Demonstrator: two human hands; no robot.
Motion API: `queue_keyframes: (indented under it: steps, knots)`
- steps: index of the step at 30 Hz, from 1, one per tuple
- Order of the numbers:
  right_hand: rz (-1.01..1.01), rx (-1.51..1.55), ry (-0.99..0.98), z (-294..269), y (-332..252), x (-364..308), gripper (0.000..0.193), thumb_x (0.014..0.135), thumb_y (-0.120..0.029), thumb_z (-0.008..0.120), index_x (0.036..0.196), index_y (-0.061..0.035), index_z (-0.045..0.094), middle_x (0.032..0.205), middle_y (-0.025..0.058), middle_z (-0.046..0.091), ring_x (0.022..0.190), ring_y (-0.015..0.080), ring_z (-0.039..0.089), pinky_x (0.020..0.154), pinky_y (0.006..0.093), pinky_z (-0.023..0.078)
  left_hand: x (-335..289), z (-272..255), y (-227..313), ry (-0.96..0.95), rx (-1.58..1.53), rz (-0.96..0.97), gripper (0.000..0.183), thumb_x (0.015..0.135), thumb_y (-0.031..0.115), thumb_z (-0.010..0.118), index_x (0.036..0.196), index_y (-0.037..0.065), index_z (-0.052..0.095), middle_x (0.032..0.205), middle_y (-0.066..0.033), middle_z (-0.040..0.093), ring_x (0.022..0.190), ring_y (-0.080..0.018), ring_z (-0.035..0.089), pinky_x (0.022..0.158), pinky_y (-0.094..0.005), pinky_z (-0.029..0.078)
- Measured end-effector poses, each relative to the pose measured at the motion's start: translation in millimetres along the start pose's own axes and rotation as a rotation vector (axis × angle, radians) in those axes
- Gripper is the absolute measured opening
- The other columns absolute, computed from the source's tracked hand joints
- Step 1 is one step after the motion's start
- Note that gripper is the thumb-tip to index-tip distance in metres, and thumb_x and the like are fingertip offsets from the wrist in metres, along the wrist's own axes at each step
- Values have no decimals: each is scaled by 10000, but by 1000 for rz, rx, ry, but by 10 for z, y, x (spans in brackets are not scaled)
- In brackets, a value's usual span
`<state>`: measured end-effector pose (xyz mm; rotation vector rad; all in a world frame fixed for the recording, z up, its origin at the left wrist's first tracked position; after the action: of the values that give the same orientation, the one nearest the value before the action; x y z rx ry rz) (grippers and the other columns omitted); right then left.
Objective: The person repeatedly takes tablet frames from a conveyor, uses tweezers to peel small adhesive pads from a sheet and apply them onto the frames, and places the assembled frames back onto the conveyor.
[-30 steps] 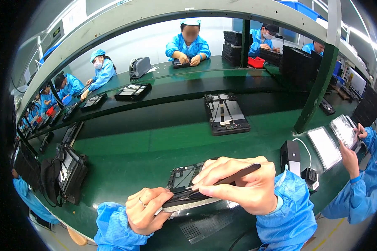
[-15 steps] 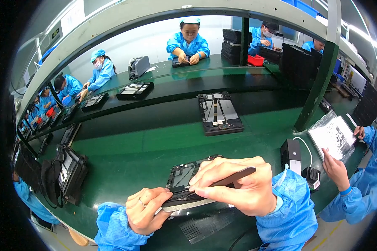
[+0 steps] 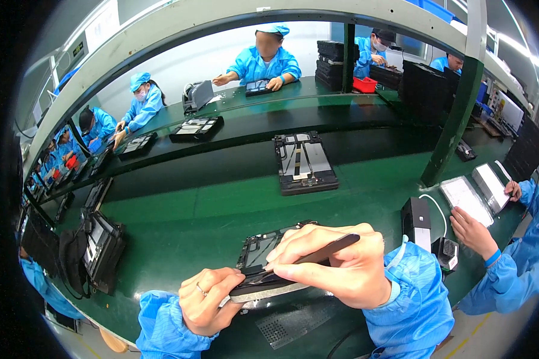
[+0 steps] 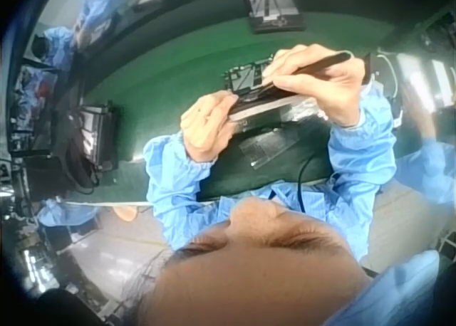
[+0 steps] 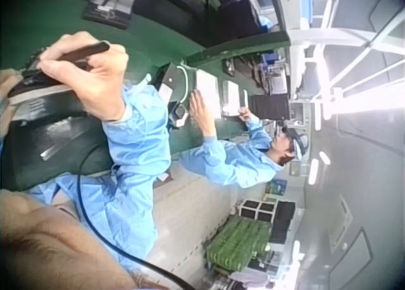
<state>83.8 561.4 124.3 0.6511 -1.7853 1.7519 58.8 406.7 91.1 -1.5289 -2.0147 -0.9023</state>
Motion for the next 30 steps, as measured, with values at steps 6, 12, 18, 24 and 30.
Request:
queue_keyframes:
  steps: [6,12,18,24,30]
  knots:
    - [36,17,75,-99,-33,-75,123,645,98,642,761,71,610,750,154,624,754,263,611,723,370,475,-6,6,12,17,-4,12,407,480,-17,666,871,-46,559,800,-147,578,658,-250,591,570,-299,485]
    - [-281,-901,52,29,-269,-292,274,619,44,667,875,10,575,879,178,604,796,283,608,765,381,446,-39,9,91,65,50,137,457,454,12,655,905,-26,587,795,-150,565,560,-199,527,505,-274,441]
    - [-513,-1071,-18,228,-85,-429,403,589,10,644,977,34,537,924,231,581,710,248,605,672,354,445,6,51,118,122,125,217,394,516,0,624,909,-10,604,770,-155,561,513,-169,492,467,-252,414]
    - [-717,-1006,305,-57,-83,-224,340,662,70,611,990,51,526,865,227,598,621,227,595,538,296,414,226,87,103,144,-72,51,470,564,115,749,973,-31,570,825,-151,559,631,-222,552,553,-286,473]
    - [-446,-830,608,-439,-75,-170,165,696,111,581,854,63,576,746,155,603,614,231,591,583,273,447,-200,933,-983,-94,194,-285,637,622,267,715,1148,27,447,1048,-132,532,917,-297,535,761,-347,459]
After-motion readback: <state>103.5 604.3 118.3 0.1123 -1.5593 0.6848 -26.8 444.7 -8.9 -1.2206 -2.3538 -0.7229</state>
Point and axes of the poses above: each hand's wrist, its own x-axis towards the middle knuckle, its own z-axis out of the palm, y = z × x, the point moved 7 cm from there along x, towards the middle knuckle
